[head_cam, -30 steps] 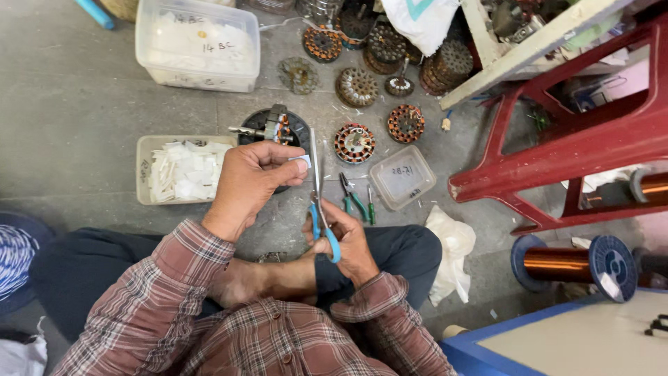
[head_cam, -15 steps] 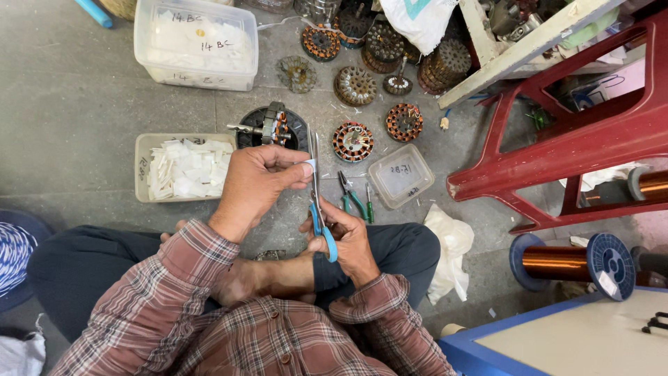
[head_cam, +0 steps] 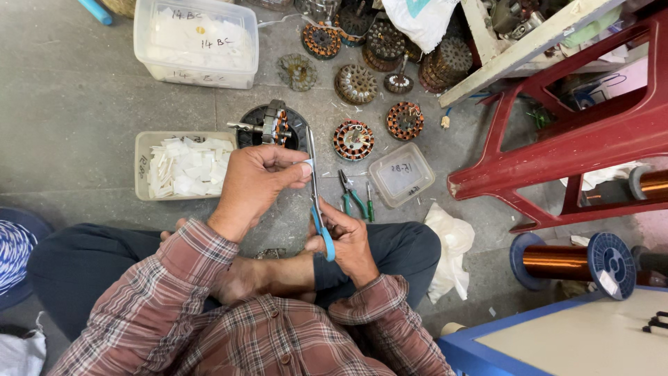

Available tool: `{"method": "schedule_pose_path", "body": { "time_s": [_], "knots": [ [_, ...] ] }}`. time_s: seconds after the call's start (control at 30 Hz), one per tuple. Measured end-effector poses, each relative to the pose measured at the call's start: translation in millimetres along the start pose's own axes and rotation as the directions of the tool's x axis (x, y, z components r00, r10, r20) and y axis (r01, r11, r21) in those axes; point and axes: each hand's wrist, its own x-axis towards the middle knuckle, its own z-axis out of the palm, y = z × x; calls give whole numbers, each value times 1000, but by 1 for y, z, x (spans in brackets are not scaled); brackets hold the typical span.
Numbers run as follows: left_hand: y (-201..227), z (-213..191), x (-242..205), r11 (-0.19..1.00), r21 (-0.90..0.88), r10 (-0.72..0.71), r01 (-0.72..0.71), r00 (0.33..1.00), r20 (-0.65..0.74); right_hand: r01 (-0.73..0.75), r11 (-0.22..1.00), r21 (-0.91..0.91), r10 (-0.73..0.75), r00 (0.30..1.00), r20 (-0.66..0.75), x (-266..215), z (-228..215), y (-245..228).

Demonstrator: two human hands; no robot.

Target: The person sits on the floor and repeatedly cuts small white plastic strips with scissors, then inserts them into the slots of a cylindrical electrical component. The person uses pliers to adjust the strips within the component. The task involves repetitive cutting and insertion of insulating material into a motor or generator stator.

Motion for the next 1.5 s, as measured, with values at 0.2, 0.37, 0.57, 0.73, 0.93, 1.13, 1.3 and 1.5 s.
{"method": "schedule_pose_path", "body": {
  "time_s": [0.2,0.37,0.57,0.73,0.93,1.13,1.3,1.5],
  "knots": [
    [-6,-2,-1,997,-68,-49,47,998,-30,-84,994,-76,86,996,14,15,-4,-9],
    [-11,-12,-4,995,-13,-96,95,994,-61,-348,815,-463,269,935,-231,76,-26,6],
    [-17,-18,-11,962,249,133,-114,989,-63,-131,289,-948,91,990,-109,122,-67,78],
    [-19,-22,-8,992,-24,-125,123,986,-114,-135,369,-920,107,989,-102,130,-68,103],
    [-28,-26,-4,979,-123,-172,164,983,-59,16,993,113,0,989,-145,92,-20,32],
    [-32,-22,-4,981,-107,-162,162,987,6,2,992,125,-3,1000,9,83,14,-35],
    [-35,-28,-2,984,-87,-144,154,984,108,62,983,170,-77,994,83,87,14,-26],
    [-31,-38,11,934,-133,-320,331,943,94,298,942,-153,-258,937,234,89,19,-59]
  ]
}}
